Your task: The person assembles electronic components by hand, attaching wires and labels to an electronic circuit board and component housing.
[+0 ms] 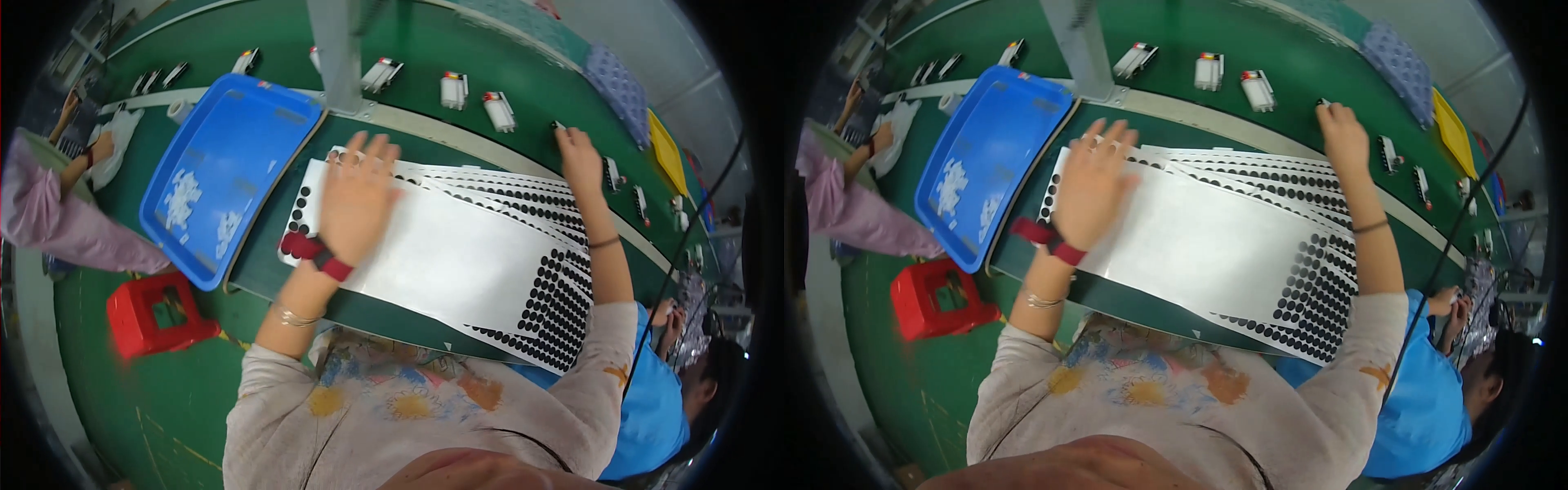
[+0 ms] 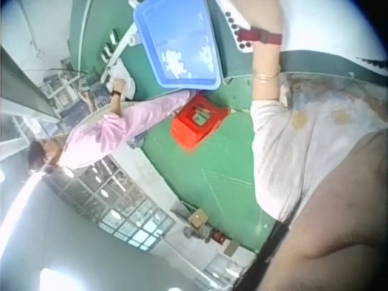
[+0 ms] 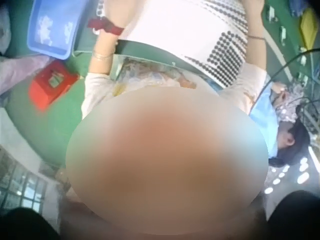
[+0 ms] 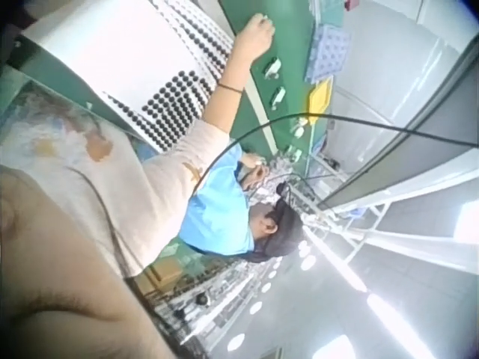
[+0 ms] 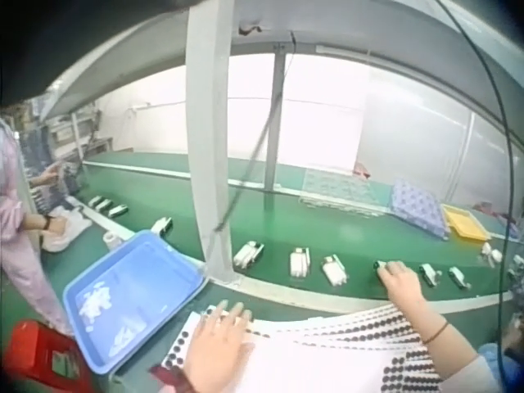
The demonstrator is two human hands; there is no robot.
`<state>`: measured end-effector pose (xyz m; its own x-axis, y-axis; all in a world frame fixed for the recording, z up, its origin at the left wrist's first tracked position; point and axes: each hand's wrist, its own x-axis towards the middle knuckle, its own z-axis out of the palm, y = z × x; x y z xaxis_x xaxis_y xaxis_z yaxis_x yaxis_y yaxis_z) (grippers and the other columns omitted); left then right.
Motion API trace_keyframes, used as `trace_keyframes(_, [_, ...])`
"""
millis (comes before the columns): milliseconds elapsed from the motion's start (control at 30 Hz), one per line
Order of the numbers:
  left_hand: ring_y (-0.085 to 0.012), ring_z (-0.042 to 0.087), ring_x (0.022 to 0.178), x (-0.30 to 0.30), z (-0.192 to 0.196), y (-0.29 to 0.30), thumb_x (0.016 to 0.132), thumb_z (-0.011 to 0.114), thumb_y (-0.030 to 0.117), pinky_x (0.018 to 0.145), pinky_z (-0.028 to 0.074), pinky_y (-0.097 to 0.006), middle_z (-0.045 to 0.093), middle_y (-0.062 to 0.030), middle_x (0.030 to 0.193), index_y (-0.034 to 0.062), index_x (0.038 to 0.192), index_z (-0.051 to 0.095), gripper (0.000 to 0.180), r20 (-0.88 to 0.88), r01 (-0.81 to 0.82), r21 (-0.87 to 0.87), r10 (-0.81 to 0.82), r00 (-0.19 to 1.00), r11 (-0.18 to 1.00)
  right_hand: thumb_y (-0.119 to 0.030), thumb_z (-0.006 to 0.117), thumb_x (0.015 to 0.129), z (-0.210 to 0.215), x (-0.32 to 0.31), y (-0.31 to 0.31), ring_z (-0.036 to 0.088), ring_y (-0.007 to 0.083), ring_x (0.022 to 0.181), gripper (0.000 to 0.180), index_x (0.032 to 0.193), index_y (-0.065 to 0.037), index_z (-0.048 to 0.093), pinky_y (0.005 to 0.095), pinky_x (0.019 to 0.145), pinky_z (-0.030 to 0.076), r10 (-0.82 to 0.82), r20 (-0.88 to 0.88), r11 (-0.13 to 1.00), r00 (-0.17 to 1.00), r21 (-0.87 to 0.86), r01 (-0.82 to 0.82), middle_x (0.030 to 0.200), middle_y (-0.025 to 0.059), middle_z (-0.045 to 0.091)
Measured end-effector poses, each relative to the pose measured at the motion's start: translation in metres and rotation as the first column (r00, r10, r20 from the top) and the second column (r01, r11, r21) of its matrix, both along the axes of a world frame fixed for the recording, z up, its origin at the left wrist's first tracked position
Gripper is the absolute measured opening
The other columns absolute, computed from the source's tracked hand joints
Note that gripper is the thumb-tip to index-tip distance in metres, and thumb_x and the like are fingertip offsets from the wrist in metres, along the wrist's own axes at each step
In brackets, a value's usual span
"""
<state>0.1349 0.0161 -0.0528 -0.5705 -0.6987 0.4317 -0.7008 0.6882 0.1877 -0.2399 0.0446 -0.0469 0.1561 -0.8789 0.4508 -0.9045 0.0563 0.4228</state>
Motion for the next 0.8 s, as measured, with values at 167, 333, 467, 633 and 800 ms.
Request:
trace_keyframes(167, [-0.0265, 0.054, 0.097, 0.084, -0.02, -0.005, 0.075, 0.057, 0.004, 0.082, 0.045, -0.036, 0.058, -0.0071, 0.109, 0.0059, 0.11, 0.056, 0.035, 0.216, -0.119, -0.01, 0.119, 0.969, 0.993, -0.003, 0.067, 0.073, 0.042, 0.089, 0.034, 0.057, 0.0107, 0.066, 0.024, 0.094, -0.003, 0.056, 0.0219, 0.051, 0.044, 0.34, 0.703, 0.936, 0.625, -0.317, -0.152, 0.075, 0.0059, 0.056])
trace_keyframes(333, [-0.025, 0.056, 0.088, 0.084, -0.03, -0.005, 0.075, 0.051, 0.004, 0.076, 0.046, -0.033, 0.06, -0.0073, 0.097, 0.0036, 0.098, 0.058, 0.024, 0.123, 0.001, -0.031, 0.002, 0.992, 1.0, -0.009, 0.052, 0.084, 0.026, 0.167, 0.054, 0.041, 0.0038, 0.049, 0.021, 0.104, -0.006, 0.048, 0.0167, 0.041, 0.03, -0.258, 0.773, 0.851, -0.58, -0.103, -0.516, 0.069, -0.0015, 0.047])
trace_keyframes(467, [-0.0304, 0.052, 0.085, 0.079, -0.023, -0.017, 0.073, 0.057, 0.001, 0.074, 0.044, -0.037, 0.056, -0.011, 0.095, 0.003, 0.096, 0.054, 0.023, 0.125, 0.047, 0.02, -0.049, 0.991, 0.999, -0.022, 0.054, 0.087, -0.014, 0.187, 0.039, 0.039, 0.0037, 0.049, 0.016, 0.093, -0.007, 0.051, 0.0181, 0.043, 0.028, -0.495, 0.497, 0.792, -0.713, -0.079, -0.605, 0.068, -0.0026, 0.045])
trace_keyframes(633, [-0.0304, 0.051, 0.08, 0.078, -0.018, -0.022, 0.073, 0.057, -0.002, 0.069, 0.042, -0.037, 0.053, -0.0127, 0.088, 0.0035, 0.099, 0.053, 0.027, 0.112, -0.018, 0.191, -0.004, 0.994, 0.981, -0.031, 0.052, 0.089, -0.028, 0.182, 0.031, 0.044, 0.0033, 0.059, 0.022, 0.094, -0.01, 0.05, 0.0165, 0.048, 0.034, -0.459, 0.362, 0.81, -0.811, -0.205, -0.549, 0.07, -0.0026, 0.046])
trace_keyframes(800, [-0.0286, 0.052, 0.072, 0.086, -0.027, -0.019, 0.074, 0.059, 0.0, 0.063, 0.042, -0.036, 0.051, -0.0116, 0.077, 0.0028, 0.088, 0.054, 0.015, 0.088, -0.092, 0.232, 0.074, 0.993, 0.968, -0.035, 0.046, 0.091, -0.037, 0.171, 0.028, 0.042, 0.0059, 0.057, 0.026, 0.095, -0.01, 0.049, 0.0203, 0.049, 0.035, -0.475, 0.155, 0.793, -0.866, -0.351, -0.498, 0.07, -0.0005, 0.046])
